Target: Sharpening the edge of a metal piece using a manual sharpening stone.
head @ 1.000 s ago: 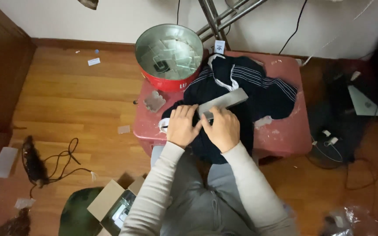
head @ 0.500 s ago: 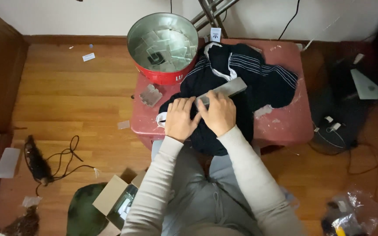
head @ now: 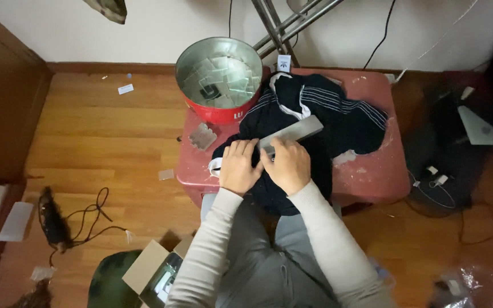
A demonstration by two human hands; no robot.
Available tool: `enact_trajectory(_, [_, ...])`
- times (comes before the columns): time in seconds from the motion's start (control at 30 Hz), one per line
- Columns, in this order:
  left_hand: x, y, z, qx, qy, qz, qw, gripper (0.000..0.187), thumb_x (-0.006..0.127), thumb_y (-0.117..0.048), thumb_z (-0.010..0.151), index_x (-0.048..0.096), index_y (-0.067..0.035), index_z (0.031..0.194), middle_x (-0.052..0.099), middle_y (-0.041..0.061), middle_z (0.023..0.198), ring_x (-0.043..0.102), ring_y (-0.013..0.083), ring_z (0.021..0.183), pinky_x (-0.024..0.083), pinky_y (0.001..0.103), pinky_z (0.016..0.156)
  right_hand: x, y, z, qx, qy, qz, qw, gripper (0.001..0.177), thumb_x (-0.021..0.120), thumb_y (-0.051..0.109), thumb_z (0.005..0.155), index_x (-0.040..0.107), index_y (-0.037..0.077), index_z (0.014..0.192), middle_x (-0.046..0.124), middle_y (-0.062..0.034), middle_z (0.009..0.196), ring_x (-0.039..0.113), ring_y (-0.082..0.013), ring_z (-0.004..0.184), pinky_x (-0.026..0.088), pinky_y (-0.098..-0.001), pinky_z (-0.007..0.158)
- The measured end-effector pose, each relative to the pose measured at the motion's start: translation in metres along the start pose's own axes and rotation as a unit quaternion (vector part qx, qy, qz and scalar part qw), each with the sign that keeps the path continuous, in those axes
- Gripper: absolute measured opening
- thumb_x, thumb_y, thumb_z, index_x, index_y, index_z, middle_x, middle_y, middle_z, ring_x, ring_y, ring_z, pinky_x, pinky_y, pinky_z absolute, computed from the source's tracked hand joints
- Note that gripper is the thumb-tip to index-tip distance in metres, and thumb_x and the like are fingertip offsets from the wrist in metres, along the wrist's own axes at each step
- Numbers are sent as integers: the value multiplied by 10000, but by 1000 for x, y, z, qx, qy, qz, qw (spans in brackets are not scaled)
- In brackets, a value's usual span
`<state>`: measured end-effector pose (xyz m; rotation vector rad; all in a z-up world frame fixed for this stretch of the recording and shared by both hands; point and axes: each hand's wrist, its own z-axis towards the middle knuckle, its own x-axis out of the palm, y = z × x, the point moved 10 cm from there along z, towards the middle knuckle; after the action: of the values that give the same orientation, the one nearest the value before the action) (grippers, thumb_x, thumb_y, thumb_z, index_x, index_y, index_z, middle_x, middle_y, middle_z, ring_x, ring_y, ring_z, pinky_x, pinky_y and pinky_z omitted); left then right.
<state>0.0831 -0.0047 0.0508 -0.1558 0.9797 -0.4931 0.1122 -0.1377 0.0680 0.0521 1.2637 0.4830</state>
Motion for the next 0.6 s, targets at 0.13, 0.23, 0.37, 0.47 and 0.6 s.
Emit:
enact_trajectory(0.13, [3, 0, -1, 9, 9, 13, 1000, 575, 850, -405, 849, 756, -100, 1327, 744, 85, 1145, 677, 288, 1197, 511, 412, 919, -5, 0, 3, -5, -37, -2, 999, 415, 734, 492, 984, 755, 96, 1105, 768, -214, 879, 796, -439, 840, 613, -539, 776])
enact_trajectory(0.23, [3, 4, 4, 2, 15, 0, 1000, 593, 865, -357, 816, 750, -108, 1341, 746, 84, 1151, 670, 286, 1214, 514, 415, 931, -3, 2, 3, -1, -6, 5, 1000, 416, 714, 521, 973, 780, 115, 1037, 771, -200, 822, 793, -443, 817, 606, -554, 740])
enact_trajectory(0.37, [9, 2, -2, -3, 26, 11, 1000, 613, 871, -341, 789, 748, -119, 1347, 748, 75, 1156, 669, 284, 1208, 499, 407, 931, 1, 1, 4, 22, 18, 18, 999, 439, 705, 511, 978, 766, 85, 1065, 766, -235, 873, 788, -465, 861, 605, -560, 782])
enact_trajectory(0.47, [6, 2, -1, -3, 20, 16, 1000, 582, 855, -348, 818, 749, -121, 1343, 745, 71, 1155, 669, 275, 1208, 496, 400, 934, -3, 4, 4, 21, 18, 5, 1000, 413, 713, 491, 976, 764, 93, 1070, 765, -225, 875, 787, -459, 874, 603, -560, 794])
enact_trajectory(0.6, [5, 3, 0, -9, 24, 14, 1000, 503, 805, -290, 869, 751, -125, 1342, 751, 69, 1153, 678, 273, 1195, 498, 401, 936, -5, 14, 0, 22, 46, 10, 999, 435, 701, 516, 987, 772, 96, 1076, 771, -222, 867, 788, -454, 878, 601, -553, 795])
